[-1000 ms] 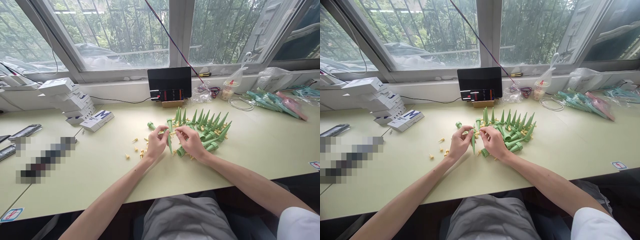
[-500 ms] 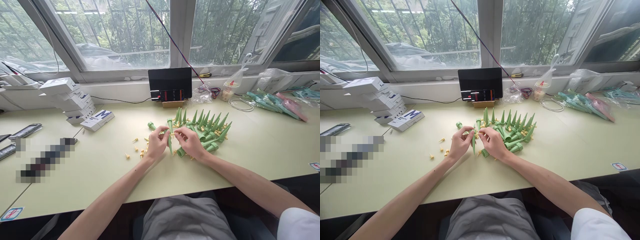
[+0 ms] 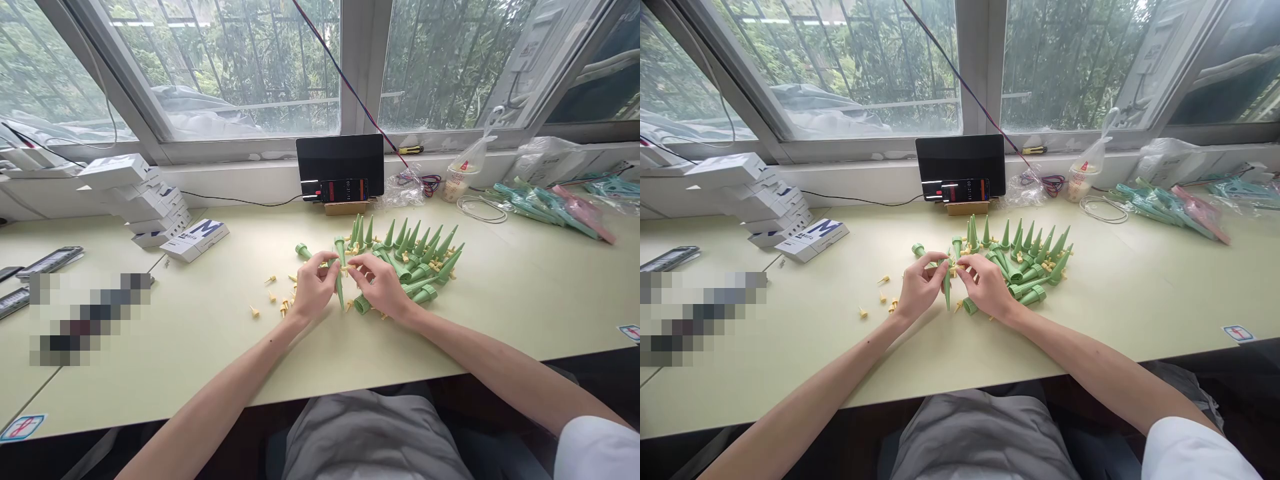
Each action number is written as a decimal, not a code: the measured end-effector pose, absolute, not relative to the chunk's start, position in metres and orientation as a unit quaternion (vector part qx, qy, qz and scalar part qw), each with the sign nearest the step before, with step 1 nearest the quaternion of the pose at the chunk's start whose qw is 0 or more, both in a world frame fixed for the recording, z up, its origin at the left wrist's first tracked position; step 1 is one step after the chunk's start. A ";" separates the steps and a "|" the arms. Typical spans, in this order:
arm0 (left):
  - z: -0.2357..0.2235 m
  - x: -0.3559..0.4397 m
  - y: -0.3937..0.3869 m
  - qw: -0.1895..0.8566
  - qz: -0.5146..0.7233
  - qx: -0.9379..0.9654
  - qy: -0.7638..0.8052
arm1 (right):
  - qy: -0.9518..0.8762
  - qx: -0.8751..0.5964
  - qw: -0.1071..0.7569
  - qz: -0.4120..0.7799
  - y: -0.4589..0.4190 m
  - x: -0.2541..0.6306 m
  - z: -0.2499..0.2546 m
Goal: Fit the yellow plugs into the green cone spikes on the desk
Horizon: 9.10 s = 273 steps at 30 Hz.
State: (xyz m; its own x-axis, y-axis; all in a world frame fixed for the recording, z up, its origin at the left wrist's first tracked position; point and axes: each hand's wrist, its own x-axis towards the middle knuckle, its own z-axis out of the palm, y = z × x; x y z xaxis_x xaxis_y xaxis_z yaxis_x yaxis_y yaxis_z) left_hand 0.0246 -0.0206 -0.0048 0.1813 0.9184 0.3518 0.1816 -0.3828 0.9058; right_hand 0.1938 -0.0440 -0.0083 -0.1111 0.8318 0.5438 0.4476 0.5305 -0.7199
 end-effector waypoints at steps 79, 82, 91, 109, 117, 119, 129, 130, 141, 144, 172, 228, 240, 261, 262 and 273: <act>0.002 0.027 -0.023 0.359 0.478 0.684 0.417 | -0.715 -0.452 0.490 0.210 -0.044 0.193 -0.007; 0.002 0.027 -0.024 0.361 0.473 0.686 0.418 | -0.718 -0.453 0.486 0.209 -0.044 0.193 -0.008; 0.001 0.026 -0.023 0.367 0.468 0.691 0.411 | -0.720 -0.454 0.482 0.208 -0.044 0.194 -0.008; -0.001 0.024 -0.022 0.306 0.442 0.735 0.414 | -0.749 -0.440 0.449 0.207 -0.042 0.196 -0.008; -0.002 0.024 -0.021 0.285 0.448 0.743 0.407 | -0.734 -0.446 0.461 0.225 -0.043 0.196 -0.008; -0.001 0.025 -0.021 0.287 0.451 0.741 0.405 | -0.722 -0.451 0.471 0.231 -0.044 0.195 -0.008; -0.001 0.025 -0.022 0.281 0.466 0.743 0.390 | -0.705 -0.461 0.483 0.239 -0.045 0.195 -0.007; -0.002 0.025 -0.022 0.276 0.465 0.745 0.389 | -0.705 -0.462 0.483 0.239 -0.045 0.195 -0.007; -0.004 0.025 -0.020 0.280 0.471 0.745 0.380 | -0.710 -0.462 0.484 0.219 -0.045 0.195 -0.005; -0.003 0.025 -0.021 0.288 0.473 0.741 0.380 | -0.712 -0.459 0.485 0.217 -0.045 0.196 -0.007; 0.002 0.026 -0.023 0.368 0.471 0.699 0.392 | -0.713 -0.447 0.493 0.222 -0.044 0.195 -0.007; -0.001 0.027 -0.022 0.295 0.478 0.733 0.384 | -0.703 -0.466 0.482 0.239 -0.046 0.197 -0.005; 0.000 0.025 -0.021 0.284 0.482 0.731 0.391 | -0.698 -0.449 0.492 0.261 -0.046 0.196 -0.007; -0.001 0.025 -0.020 0.275 0.489 0.729 0.393 | -0.696 -0.440 0.500 0.269 -0.047 0.194 -0.007; -0.001 0.025 -0.020 0.276 0.488 0.729 0.393 | -0.694 -0.438 0.502 0.273 -0.047 0.194 -0.006; -0.002 0.025 -0.021 0.276 0.481 0.738 0.384 | -0.681 -0.448 0.493 0.306 -0.046 0.195 -0.008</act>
State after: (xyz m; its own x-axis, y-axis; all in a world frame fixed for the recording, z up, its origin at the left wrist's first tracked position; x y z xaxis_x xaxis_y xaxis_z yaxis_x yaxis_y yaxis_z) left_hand 0.0253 -0.0210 -0.0024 0.2416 0.8327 0.4983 0.3025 -0.5526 0.7766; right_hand 0.1954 -0.0460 -0.0084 -0.1129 0.9107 0.3973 0.3082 0.4122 -0.8574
